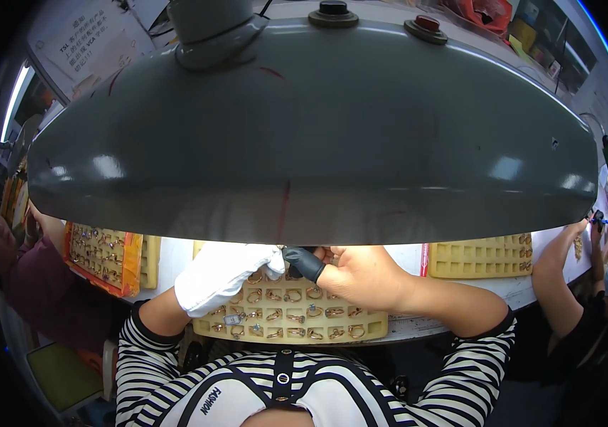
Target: Inspecting and polishing small gold-colored rings at a workshop bench using a handheld tool.
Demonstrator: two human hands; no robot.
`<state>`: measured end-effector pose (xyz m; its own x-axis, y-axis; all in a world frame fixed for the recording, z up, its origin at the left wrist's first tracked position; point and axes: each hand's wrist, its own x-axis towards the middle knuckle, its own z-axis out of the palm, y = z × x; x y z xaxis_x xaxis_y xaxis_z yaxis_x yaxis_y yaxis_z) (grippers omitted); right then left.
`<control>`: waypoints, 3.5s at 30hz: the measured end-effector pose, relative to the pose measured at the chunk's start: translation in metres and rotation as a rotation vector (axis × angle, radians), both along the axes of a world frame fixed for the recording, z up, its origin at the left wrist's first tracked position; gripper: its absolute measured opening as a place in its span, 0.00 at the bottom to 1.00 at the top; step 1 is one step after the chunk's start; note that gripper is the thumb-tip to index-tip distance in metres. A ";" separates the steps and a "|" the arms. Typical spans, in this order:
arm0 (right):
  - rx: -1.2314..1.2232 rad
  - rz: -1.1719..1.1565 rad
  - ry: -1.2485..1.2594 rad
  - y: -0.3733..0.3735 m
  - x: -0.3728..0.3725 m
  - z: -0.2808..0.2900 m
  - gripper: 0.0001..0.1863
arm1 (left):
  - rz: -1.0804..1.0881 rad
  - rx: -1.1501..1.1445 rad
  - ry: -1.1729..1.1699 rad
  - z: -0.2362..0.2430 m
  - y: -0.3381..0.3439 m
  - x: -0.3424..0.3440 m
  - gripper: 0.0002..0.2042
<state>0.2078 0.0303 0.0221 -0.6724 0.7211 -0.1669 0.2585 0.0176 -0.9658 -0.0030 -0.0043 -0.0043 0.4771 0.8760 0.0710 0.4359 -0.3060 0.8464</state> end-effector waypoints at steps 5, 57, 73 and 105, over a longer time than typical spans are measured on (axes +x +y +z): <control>-0.147 -0.057 0.028 0.012 0.005 -0.011 0.07 | -0.083 -0.029 0.126 -0.002 0.005 -0.003 0.14; -0.057 -0.021 -0.005 0.008 0.004 -0.002 0.17 | 0.071 0.117 0.071 0.000 -0.002 0.003 0.14; -0.362 -0.011 0.014 0.019 0.012 -0.027 0.16 | 0.121 0.393 0.292 0.016 0.001 0.013 0.15; -0.219 0.030 -0.031 0.018 0.012 -0.019 0.13 | -0.047 -0.164 0.062 0.002 -0.001 -0.004 0.14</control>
<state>0.2202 0.0481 0.0035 -0.6850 0.6453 -0.3382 0.2907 -0.1836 -0.9390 -0.0068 -0.0056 -0.0020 0.5165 0.8503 -0.1015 0.4772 -0.1873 0.8586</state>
